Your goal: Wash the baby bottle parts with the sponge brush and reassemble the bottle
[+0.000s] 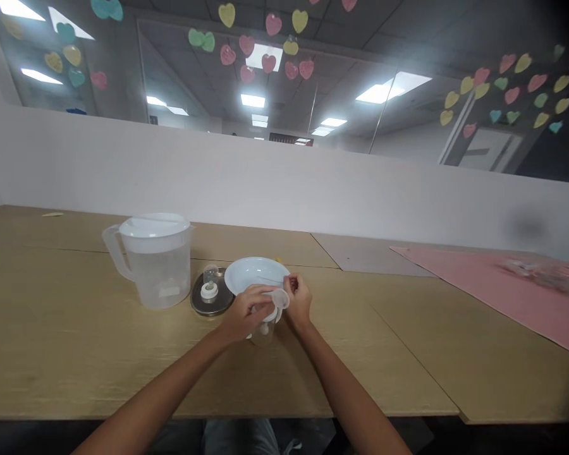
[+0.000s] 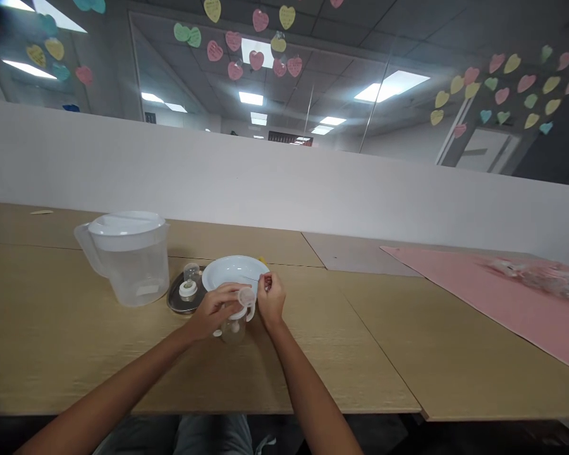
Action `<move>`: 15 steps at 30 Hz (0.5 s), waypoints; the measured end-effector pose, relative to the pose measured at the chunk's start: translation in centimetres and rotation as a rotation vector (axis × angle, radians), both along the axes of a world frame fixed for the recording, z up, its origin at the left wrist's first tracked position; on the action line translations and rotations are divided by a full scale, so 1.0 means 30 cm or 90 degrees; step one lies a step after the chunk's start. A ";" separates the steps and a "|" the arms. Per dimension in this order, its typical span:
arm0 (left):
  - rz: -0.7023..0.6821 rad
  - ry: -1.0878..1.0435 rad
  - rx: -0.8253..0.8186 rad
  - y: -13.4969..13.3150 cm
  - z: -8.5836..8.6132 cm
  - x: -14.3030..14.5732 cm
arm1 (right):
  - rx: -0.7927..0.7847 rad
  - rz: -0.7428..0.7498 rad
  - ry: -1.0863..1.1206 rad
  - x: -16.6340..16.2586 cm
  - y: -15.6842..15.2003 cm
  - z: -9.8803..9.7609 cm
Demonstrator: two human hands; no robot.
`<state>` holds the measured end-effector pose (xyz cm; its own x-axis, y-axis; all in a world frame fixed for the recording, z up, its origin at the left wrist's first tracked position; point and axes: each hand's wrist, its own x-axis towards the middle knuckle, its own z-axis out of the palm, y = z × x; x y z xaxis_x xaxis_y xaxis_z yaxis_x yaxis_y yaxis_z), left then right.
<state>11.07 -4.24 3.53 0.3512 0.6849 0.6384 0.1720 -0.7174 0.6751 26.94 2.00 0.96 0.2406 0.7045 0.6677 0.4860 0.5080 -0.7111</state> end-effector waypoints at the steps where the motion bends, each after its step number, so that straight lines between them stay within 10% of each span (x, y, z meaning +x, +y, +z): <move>1: -0.006 0.016 0.015 0.000 -0.004 -0.003 | 0.002 -0.003 -0.004 0.000 -0.001 0.001; 8: 0.084 0.038 0.132 0.017 -0.032 -0.038 | 0.027 -0.057 -0.085 0.005 0.008 -0.007; 15: 0.436 0.207 0.183 0.118 -0.091 -0.226 | 0.042 -0.088 -0.123 0.007 0.008 -0.006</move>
